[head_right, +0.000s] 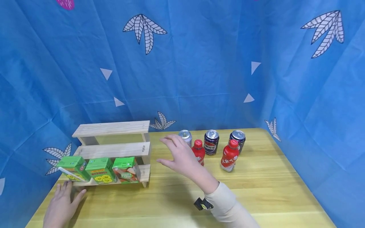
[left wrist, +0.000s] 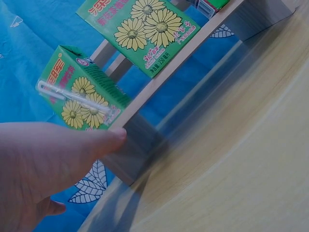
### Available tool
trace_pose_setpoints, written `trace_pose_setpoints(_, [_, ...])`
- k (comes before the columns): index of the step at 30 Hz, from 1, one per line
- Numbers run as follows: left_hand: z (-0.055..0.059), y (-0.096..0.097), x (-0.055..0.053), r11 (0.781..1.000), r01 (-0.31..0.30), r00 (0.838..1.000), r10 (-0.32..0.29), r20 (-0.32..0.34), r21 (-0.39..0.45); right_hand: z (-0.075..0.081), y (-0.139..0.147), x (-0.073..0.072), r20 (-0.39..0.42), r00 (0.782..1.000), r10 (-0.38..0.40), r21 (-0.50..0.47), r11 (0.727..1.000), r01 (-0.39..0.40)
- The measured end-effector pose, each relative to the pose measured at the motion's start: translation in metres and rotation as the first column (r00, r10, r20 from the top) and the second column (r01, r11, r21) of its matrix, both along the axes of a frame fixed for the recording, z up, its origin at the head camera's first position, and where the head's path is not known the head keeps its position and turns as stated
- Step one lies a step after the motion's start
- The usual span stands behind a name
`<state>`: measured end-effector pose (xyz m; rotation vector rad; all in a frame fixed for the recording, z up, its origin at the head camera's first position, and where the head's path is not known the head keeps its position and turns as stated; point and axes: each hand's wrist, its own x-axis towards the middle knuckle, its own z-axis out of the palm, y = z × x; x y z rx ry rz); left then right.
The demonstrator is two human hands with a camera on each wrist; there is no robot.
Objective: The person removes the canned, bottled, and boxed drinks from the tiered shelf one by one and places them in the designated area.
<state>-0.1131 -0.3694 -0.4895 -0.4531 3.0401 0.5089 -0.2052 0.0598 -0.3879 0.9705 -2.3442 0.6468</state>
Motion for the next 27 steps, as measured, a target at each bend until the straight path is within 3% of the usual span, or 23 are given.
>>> trace_pose_setpoints(5, [-0.001,0.001,0.001,1.000,-0.002,1.000,0.002,-0.008,-0.002,-0.001,-0.022,0.002,-0.038,0.998,0.051,0.040,0.998,-0.050])
trace_pose_setpoints(16, [-0.003,0.002,0.002,1.000,-0.020,0.999,0.019,-0.036,-0.005,-0.011,-0.066,0.003,-0.037,0.981,0.192,0.091,0.978,-0.188])
trace_pose_setpoints(27, [-0.003,0.002,0.002,1.000,-0.015,0.999,0.014,-0.041,-0.007,-0.022,-0.096,0.003,0.007,0.985,0.171,0.171,0.971,-0.169])
